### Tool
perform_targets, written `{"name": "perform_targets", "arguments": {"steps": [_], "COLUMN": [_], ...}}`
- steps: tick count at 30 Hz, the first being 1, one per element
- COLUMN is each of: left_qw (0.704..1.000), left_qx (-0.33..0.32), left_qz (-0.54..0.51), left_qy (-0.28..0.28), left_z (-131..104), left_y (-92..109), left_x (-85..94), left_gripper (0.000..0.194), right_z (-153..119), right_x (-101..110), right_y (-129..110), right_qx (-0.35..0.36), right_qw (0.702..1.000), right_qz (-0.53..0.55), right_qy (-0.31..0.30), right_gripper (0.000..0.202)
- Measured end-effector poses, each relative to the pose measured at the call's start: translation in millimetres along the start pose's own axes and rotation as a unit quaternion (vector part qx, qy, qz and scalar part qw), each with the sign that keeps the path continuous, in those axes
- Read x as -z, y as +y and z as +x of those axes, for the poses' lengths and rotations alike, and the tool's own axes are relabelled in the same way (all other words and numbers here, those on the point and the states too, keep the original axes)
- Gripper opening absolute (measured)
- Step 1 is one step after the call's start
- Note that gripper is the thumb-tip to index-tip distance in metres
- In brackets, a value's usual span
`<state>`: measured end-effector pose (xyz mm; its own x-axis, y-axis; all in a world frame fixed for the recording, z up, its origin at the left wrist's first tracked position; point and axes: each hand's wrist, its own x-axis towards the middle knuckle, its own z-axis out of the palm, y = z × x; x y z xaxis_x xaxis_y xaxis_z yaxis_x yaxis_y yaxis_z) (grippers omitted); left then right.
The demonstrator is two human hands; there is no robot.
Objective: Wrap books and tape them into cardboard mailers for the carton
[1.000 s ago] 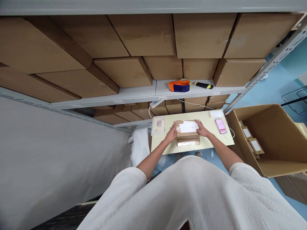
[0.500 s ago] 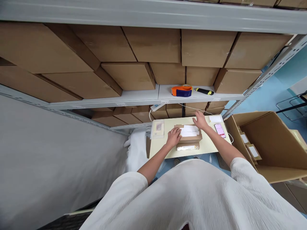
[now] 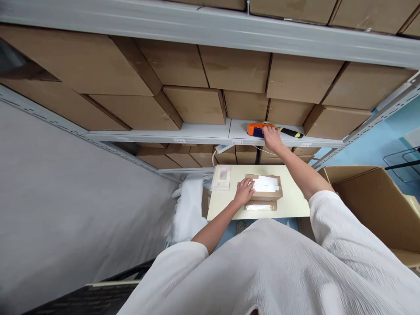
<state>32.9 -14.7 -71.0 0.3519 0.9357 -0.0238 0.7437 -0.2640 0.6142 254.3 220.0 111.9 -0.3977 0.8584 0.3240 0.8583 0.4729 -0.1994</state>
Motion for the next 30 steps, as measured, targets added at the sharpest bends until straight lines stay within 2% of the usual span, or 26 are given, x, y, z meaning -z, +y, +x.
{"name": "perform_targets", "arguments": {"steps": [3, 6, 10, 13, 15, 19, 22, 26, 30], "left_qw": [1.000, 1.000, 1.000, 1.000, 1.000, 1.000, 1.000, 1.000, 1.000], "left_qx": [-0.001, 0.000, 0.002, -0.001, -0.001, 0.004, 0.008, 0.012, 0.015], "left_qz": [-0.001, 0.002, 0.007, 0.010, 0.010, 0.006, 0.006, 0.008, 0.011], "left_qy": [-0.001, -0.012, -0.020, -0.025, -0.026, -0.020, -0.017, -0.019, -0.022], "left_z": [0.0, 0.6, 1.1, 1.3, 1.6, 2.6, 3.3, 3.9, 3.7], "left_y": [-1.0, -2.2, -3.3, -3.4, -2.8, -1.0, -0.6, -1.4, 0.2], "left_x": [-0.1, 1.0, 3.5, 5.2, 5.8, 5.1, 3.4, 1.8, 2.3], "left_gripper": [0.053, 0.052, 0.053, 0.053, 0.053, 0.055, 0.055, 0.055, 0.054], "right_z": [-1.7, -14.6, -53.0, -91.6, -118.5, -168.0, -196.8, -218.4, -225.3], "right_x": [6.6, 24.2, 47.9, 51.6, 44.9, 17.8, -1.4, -16.1, -26.5], "right_y": [-2.6, -12.0, -23.8, -23.8, -20.5, -15.5, -18.7, -28.9, -31.6], "right_qx": [0.009, 0.025, 0.018, -0.026, -0.061, -0.132, -0.180, -0.195, -0.169], "right_qw": [1.000, 0.999, 0.991, 0.969, 0.953, 0.922, 0.895, 0.879, 0.887], "right_qz": [-0.006, 0.016, 0.128, 0.230, 0.273, 0.325, 0.367, 0.391, 0.387], "right_qy": [-0.009, -0.013, -0.034, -0.086, -0.119, -0.162, -0.180, -0.190, -0.188], "right_gripper": [0.029, 0.028, 0.025, 0.026, 0.027, 0.024, 0.038, 0.073, 0.078]}}
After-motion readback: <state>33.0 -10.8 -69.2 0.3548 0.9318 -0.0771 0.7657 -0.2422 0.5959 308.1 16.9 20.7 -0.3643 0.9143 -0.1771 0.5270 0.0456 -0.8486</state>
